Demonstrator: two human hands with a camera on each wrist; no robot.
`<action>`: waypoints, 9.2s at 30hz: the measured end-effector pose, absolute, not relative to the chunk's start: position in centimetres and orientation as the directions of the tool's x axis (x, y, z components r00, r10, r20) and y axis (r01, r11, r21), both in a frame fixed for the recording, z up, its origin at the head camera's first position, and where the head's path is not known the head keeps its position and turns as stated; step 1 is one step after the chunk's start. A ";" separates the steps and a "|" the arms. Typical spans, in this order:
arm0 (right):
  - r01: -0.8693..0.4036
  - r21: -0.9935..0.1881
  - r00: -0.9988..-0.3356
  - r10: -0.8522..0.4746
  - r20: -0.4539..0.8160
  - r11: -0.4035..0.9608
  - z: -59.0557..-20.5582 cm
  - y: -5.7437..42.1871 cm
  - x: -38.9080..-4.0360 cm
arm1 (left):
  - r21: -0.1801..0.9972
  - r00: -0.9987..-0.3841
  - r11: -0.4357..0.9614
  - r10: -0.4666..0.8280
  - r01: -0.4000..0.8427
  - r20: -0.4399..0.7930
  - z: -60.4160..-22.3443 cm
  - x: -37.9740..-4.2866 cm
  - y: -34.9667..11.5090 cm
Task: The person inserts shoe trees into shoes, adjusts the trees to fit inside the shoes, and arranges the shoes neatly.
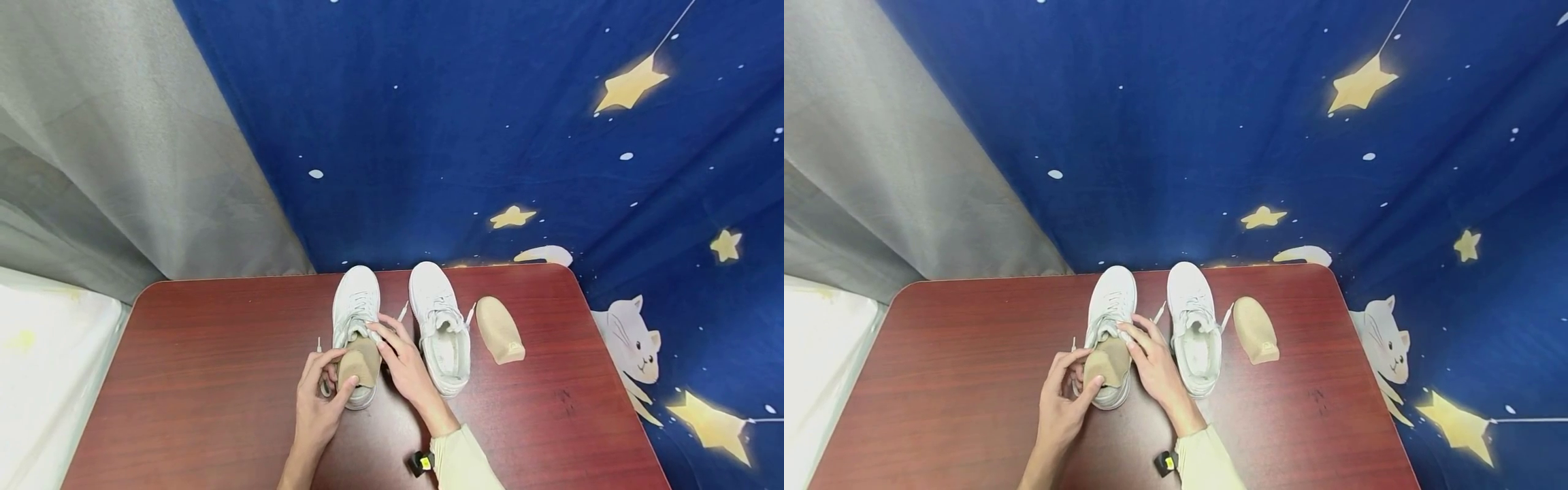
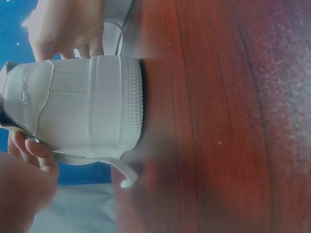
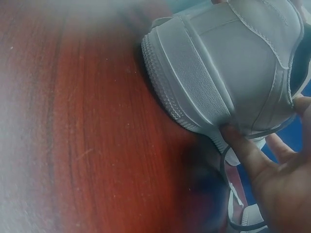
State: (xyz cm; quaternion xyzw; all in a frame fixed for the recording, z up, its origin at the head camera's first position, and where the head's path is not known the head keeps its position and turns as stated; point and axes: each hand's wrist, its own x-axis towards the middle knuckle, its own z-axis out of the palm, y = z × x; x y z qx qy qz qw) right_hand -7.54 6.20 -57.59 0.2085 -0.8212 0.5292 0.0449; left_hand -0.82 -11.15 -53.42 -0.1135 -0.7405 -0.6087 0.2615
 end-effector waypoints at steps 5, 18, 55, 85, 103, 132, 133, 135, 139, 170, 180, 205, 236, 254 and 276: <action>-0.384 -0.853 -0.911 -0.293 0.289 0.353 -57.6 6.2 -7.6 | 0.838 -0.834 0.210 -0.138 0.503 0.535 -53.9 -0.9 -11.2; -0.345 -0.872 -0.923 -0.292 0.250 0.346 -57.4 6.2 -7.5 | 0.878 -0.863 0.132 -0.165 0.461 0.478 -56.0 -1.8 -11.5; -0.382 -0.851 -0.913 -0.289 0.288 0.359 -57.7 6.2 -7.5 | 0.816 -0.814 0.127 -0.083 0.564 0.575 -53.6 -1.9 -12.2; -0.396 -0.846 -0.906 -0.304 0.296 0.356 -57.4 6.2 -7.5 | 0.805 -0.827 0.345 -0.122 0.483 0.549 -53.2 -2.0 -12.0; -0.357 -0.863 -0.917 -0.310 0.250 0.358 -57.5 6.3 -7.7 | 0.804 -0.836 0.399 -0.142 0.441 0.529 -54.7 -2.4 -12.3; -0.355 -0.859 -0.920 -0.302 0.251 0.368 -57.3 6.4 -7.6 | 0.825 -0.882 0.463 -0.167 0.325 0.441 -56.1 -3.3 -12.3; -0.359 -0.857 -0.919 -0.302 0.255 0.369 -57.2 6.4 -7.6 | 0.820 -0.880 0.469 -0.164 0.328 0.446 -56.1 -3.3 -12.3; -0.369 -0.853 -0.916 -0.302 0.265 0.370 -57.2 6.3 -7.6 | 0.814 -0.878 0.481 -0.165 0.325 0.448 -56.1 -3.4 -12.2; -0.377 -0.850 -0.912 -0.309 0.271 0.368 -57.1 6.3 -7.6 | 0.806 -0.871 0.497 -0.180 0.322 0.458 -56.1 -3.6 -12.1; -0.306 -0.883 -0.935 -0.288 0.208 0.356 -57.1 6.2 -7.4 | 0.721 -0.874 0.639 -0.152 0.269 0.461 -55.3 -4.0 -11.9; -0.310 -0.881 -0.932 -0.296 0.208 0.357 -57.3 6.0 -7.5 | 0.700 -0.882 0.666 -0.136 0.257 0.452 -55.2 -3.9 -12.1; -0.350 -0.788 -0.923 -0.329 0.198 0.507 -54.6 6.3 -6.4 | 0.792 -0.926 0.532 -0.040 0.299 0.376 -55.0 -3.1 -12.9; -0.510 -0.690 -0.851 -0.417 0.319 0.514 -50.3 9.4 -3.9 | 0.769 -0.913 0.509 0.092 0.387 0.398 -53.4 -3.5 -12.0; -0.570 -0.644 -0.817 -0.438 0.376 0.511 -49.1 11.5 -4.5 | 0.738 -0.843 0.428 0.126 0.522 0.524 -52.0 -4.1 -10.0; -0.560 -0.607 -0.828 -0.396 0.397 0.564 -49.4 15.3 -5.7 | 0.790 -0.874 0.376 0.212 0.485 0.436 -51.0 -4.6 -8.3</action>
